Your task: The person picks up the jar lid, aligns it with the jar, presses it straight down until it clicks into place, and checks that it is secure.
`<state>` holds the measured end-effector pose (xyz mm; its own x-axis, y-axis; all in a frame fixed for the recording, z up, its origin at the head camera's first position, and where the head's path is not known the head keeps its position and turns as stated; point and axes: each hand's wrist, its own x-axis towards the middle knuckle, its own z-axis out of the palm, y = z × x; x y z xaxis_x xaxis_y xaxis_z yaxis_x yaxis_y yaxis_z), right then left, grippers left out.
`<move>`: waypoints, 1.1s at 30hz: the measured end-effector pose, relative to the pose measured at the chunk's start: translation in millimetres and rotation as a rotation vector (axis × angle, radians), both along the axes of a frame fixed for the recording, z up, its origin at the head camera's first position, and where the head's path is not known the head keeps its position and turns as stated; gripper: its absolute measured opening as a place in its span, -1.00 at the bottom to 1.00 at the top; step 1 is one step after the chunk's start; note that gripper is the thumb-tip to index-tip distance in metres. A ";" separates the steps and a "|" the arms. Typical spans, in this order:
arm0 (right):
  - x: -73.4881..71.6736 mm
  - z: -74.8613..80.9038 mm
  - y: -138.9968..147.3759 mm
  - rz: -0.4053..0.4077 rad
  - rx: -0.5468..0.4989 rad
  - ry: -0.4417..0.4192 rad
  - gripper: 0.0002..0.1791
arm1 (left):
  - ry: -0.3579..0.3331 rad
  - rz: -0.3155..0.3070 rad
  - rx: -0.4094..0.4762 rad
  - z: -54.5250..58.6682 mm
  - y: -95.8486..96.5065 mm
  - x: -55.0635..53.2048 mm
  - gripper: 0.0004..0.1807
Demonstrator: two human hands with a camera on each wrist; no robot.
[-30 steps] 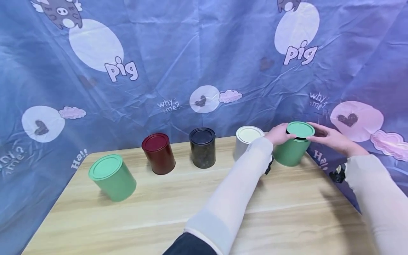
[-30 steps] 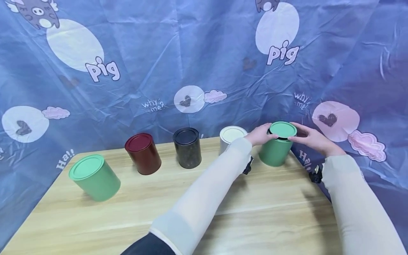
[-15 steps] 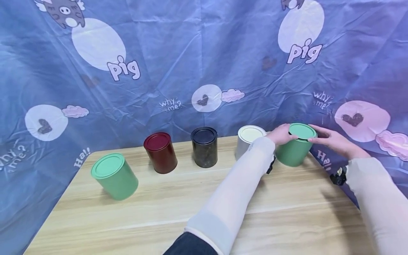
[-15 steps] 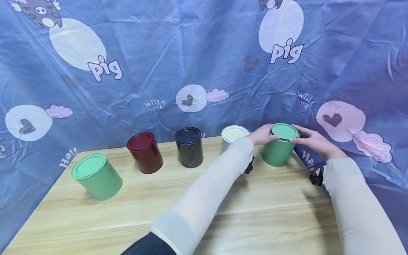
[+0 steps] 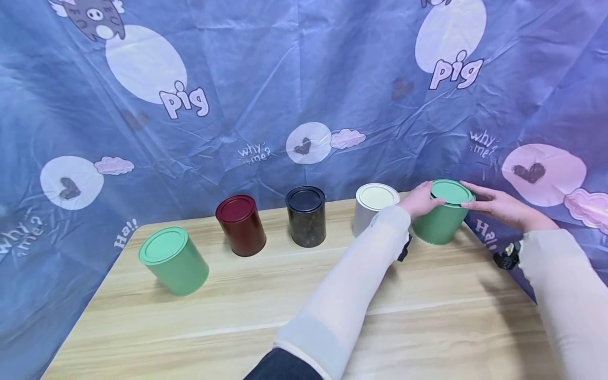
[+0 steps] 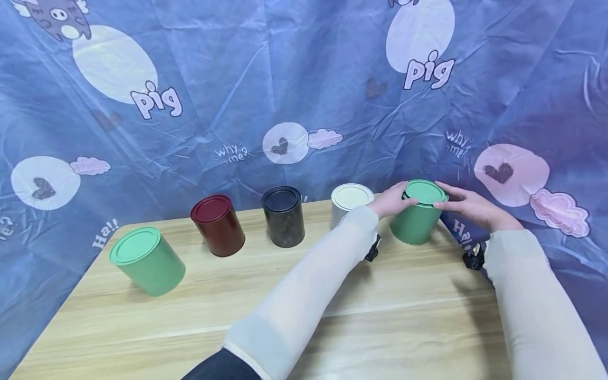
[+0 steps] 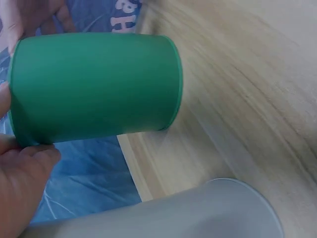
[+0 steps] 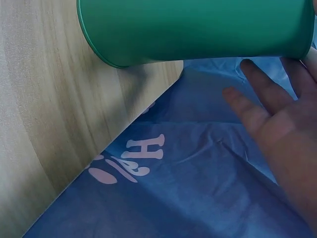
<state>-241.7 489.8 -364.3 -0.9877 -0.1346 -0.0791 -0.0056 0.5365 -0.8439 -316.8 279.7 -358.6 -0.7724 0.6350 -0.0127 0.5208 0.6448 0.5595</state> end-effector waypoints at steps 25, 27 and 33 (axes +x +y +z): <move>-6.7 2.0 3.1 0.038 -0.171 -0.079 -0.25 | -0.093 0.057 0.232 -11.7 -8.9 2.7 -0.30; -5.8 1.1 2.9 0.041 -0.159 -0.093 -0.24 | -0.101 0.061 0.244 -13.1 -10.4 4.7 -0.30; -5.5 0.7 2.2 0.049 -0.161 -0.104 -0.25 | -0.068 0.048 0.231 -15.1 -12.2 6.3 -0.32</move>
<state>-247.2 492.0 -363.6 -0.9672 -0.2020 -0.1542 0.0635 0.3953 -0.9163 -310.4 267.5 -373.7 -0.8040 0.5897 0.0759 0.4490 0.5185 0.7278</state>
